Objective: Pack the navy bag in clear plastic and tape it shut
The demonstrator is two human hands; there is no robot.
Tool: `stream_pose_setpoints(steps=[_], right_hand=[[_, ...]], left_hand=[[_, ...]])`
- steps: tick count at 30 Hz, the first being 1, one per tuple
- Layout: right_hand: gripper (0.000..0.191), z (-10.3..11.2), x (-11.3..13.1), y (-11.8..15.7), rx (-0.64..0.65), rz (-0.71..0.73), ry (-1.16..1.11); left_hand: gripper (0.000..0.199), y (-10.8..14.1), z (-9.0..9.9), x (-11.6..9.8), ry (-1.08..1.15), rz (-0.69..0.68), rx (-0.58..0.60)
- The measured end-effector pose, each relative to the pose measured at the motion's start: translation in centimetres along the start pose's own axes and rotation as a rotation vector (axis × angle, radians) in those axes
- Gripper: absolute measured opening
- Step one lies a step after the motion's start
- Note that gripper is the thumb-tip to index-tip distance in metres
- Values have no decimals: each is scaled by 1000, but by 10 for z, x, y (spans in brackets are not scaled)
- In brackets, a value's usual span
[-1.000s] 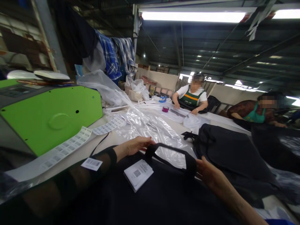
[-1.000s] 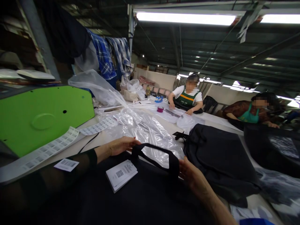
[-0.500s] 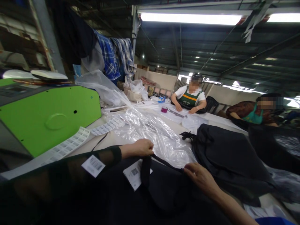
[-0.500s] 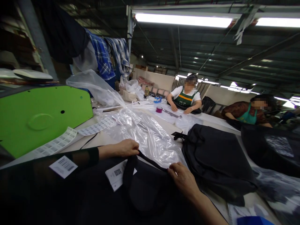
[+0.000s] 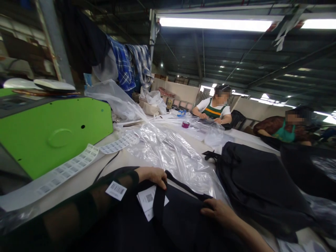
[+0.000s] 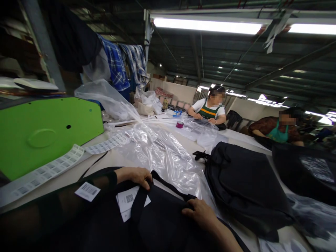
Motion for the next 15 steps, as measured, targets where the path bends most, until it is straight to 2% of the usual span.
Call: stream_pose_setpoints(steps=[4,8,12,15], right_hand=[[39,-4,0,-1,2,-42,42],[41,-3,4,1,22,-99,44],[42,7,13,8,81,-114,-47],[48,19,24,19,106,-116,-130]], left_hand=[[42,-2,-5,2,19,-2,84],[41,-5,-5,4,59,46,116],[33,-2,-1,-1,150,105,164],[37,7,6,-10,206,138,207]])
Point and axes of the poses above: each hand's wrist, its own y-axis away from the middle knuckle, its own z-axis out of the back of the hand, x = y × z, the point moved 6 cm from there along -y, towards the middle knuckle, and after that the axes turned 9 degrees about -x, right-handed, at the moved point
